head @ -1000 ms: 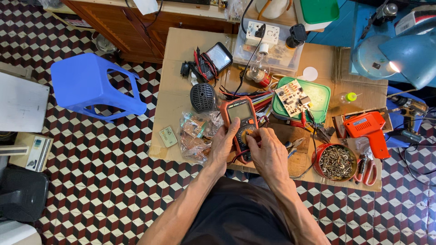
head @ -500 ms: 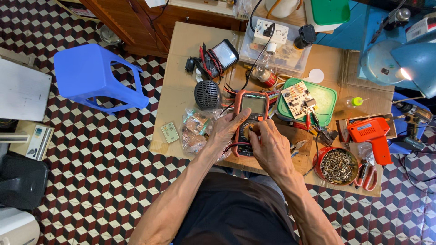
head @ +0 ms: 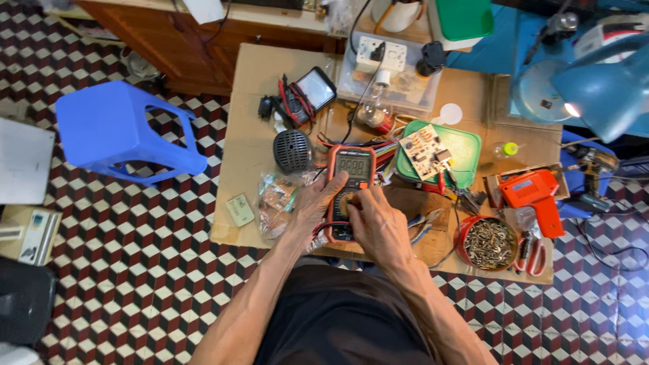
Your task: The person is testing a small circuit board using a multimeter. They connect the multimeter probes to various points on the board, adjust the multimeter settings, and observe the readings. The person also handles a small plastic bag containing components.
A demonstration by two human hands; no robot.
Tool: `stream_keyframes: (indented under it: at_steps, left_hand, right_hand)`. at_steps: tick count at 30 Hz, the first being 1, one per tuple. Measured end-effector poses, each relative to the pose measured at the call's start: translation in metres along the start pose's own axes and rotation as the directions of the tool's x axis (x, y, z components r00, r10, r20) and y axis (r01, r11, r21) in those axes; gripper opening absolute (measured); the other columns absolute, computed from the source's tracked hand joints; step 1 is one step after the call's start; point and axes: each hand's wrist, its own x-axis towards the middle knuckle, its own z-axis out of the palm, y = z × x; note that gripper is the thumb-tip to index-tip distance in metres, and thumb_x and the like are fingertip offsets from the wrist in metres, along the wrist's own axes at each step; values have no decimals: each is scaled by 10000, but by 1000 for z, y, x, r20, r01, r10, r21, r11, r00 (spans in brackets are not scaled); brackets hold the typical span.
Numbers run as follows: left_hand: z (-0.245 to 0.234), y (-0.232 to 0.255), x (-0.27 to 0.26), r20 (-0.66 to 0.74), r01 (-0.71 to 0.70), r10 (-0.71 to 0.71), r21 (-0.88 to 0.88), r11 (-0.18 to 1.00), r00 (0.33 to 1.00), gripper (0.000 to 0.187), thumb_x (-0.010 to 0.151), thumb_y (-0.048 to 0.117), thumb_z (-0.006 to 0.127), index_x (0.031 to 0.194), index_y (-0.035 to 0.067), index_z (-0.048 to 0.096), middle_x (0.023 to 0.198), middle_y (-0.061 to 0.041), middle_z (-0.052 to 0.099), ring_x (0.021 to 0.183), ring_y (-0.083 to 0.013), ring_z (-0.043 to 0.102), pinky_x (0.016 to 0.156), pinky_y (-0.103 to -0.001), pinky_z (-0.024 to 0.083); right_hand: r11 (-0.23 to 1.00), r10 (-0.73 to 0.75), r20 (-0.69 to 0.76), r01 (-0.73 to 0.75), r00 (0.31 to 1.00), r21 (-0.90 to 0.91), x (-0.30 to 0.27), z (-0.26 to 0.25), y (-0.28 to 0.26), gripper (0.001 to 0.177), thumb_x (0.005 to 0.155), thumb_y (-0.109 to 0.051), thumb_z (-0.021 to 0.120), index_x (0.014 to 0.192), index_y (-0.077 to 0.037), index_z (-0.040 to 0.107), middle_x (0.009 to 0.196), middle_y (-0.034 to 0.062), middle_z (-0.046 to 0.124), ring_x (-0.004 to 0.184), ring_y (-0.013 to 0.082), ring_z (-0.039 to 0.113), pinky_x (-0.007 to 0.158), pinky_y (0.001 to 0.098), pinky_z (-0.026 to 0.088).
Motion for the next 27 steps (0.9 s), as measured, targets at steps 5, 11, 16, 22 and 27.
stream_keyframes:
  at_steps: [5, 11, 16, 22, 27]
  left_hand:
    - [-1, -1, -1, 54, 25, -20, -76, 997, 998, 699, 782, 548, 779, 1242, 33, 671, 1060, -66, 758, 890, -148, 743, 776, -310, 637]
    - [2, 0, 3, 20, 16, -15, -23, 1000, 1000, 714, 770, 557, 762, 1275, 62, 657, 1068, -60, 758, 907, -143, 749, 803, -305, 640]
    - [1, -6, 1, 0, -64, 64, 43, 997, 998, 760, 788, 607, 763, 1278, 31, 684, 1058, -56, 743, 908, -118, 717, 795, -273, 596]
    - [1, -11, 2, 35, -32, 31, 6, 999, 999, 783, 792, 638, 759, 1232, -3, 665, 1014, -62, 730, 900, -145, 710, 791, -300, 596]
    - [3, -11, -1, 14, -68, 68, 34, 997, 998, 800, 761, 658, 743, 1244, 26, 659, 1015, -68, 724, 917, -145, 718, 806, -294, 604]
  right_hand:
    - [998, 58, -1, -58, 998, 6, -7, 11, 3, 156, 934, -148, 693, 1007, -35, 614, 950, 149, 627, 749, 360, 689, 628, 447, 560]
    - [988, 145, 15, -145, 989, 47, -6, 8, 6, 192, 923, -179, 699, 1024, -31, 633, 977, 144, 648, 778, 343, 712, 654, 433, 578]
    - [989, 148, 1, -148, 989, 3, -8, 5, 5, 212, 910, -188, 707, 1031, -23, 651, 1003, 144, 663, 820, 331, 716, 684, 432, 574]
    - [987, 161, 10, -161, 987, -28, -11, 3, 6, 221, 918, -198, 706, 1039, -19, 660, 990, 141, 663, 805, 323, 711, 681, 429, 564]
    - [983, 179, -18, -180, 984, -49, -9, 1, 0, 227, 917, -213, 707, 1034, -23, 667, 979, 134, 653, 778, 325, 701, 663, 427, 559]
